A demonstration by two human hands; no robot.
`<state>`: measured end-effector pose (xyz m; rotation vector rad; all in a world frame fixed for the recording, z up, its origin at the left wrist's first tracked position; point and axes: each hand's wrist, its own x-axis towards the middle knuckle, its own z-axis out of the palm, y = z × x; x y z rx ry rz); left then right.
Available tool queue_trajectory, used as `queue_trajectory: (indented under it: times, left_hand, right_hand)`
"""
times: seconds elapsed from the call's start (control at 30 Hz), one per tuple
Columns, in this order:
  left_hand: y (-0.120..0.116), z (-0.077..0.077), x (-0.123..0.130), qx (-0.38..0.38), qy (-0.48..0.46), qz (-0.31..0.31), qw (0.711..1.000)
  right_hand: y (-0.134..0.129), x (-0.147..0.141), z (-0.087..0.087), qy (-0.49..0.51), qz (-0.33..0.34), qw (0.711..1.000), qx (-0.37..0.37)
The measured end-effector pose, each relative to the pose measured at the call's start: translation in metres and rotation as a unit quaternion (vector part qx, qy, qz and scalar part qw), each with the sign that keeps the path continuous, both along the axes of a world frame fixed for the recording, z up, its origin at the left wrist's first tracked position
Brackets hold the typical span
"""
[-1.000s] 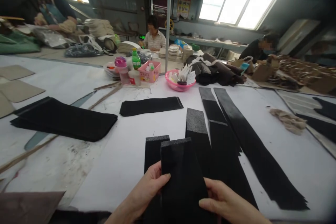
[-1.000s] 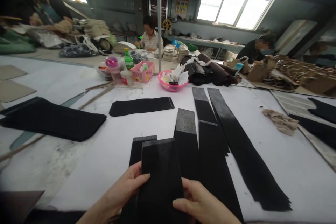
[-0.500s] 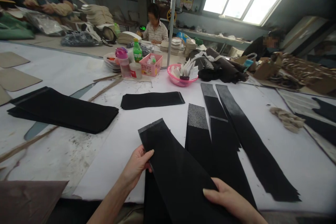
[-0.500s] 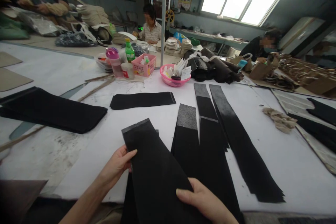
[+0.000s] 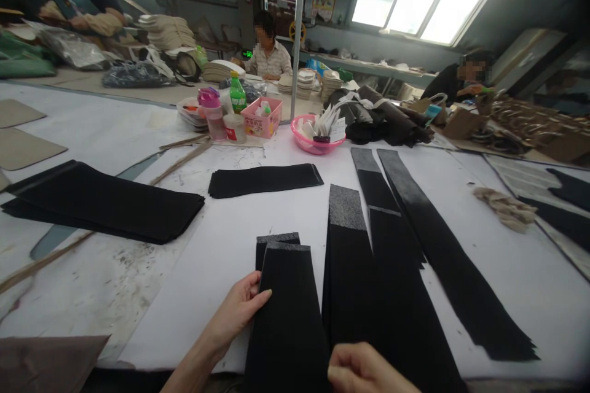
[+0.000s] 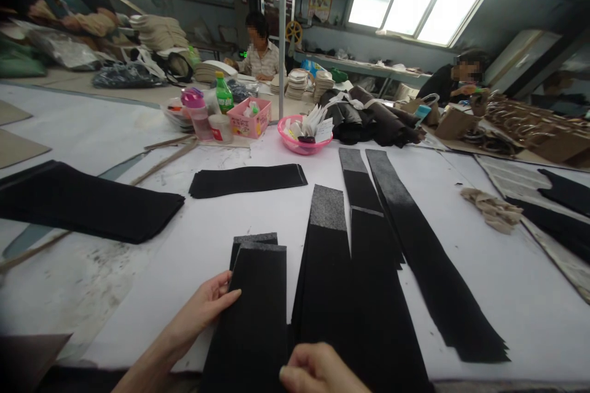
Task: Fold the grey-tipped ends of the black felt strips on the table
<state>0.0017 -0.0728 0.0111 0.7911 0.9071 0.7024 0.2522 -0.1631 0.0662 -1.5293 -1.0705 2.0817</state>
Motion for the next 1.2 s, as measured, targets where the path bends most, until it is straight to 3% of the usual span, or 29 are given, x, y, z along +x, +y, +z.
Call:
queue_trajectory:
  times: [0.1,0.2,0.33,0.47,0.63,0.83,1.2]
  left_hand:
    - [-0.009,-0.002,0.002,-0.027,-0.027,0.028,0.999]
    - [-0.014,-0.004,0.003,-0.050,-0.054,0.061,0.995]
    - [-0.014,-0.007,0.004,-0.067,-0.072,0.086,0.991]
    - [-0.012,-0.007,0.003,-0.054,-0.056,0.074,0.994]
    - [0.000,-0.011,-0.003,0.022,0.051,0.070,0.996]
    - [0.027,-0.014,-0.008,0.126,0.297,0.122,0.939]
    - [0.040,-0.016,-0.006,0.170,0.429,0.072,0.884]
  right_hand:
    - [0.035,0.014,-0.007,-0.099,-0.032,0.991,0.081]
    - [0.078,0.013,-0.018,-0.114,-0.089,0.975,0.166]
    - [0.128,-0.010,-0.037,-0.102,-0.104,0.973,0.180]
    - [0.156,-0.028,-0.057,-0.136,-0.092,0.966,0.201]
    - [0.172,-0.032,-0.074,-0.171,-0.055,0.954,0.241]
    - [0.180,-0.034,-0.079,-0.183,-0.036,0.949,0.255]
    - [0.190,-0.037,-0.082,-0.185,-0.024,0.957,0.223]
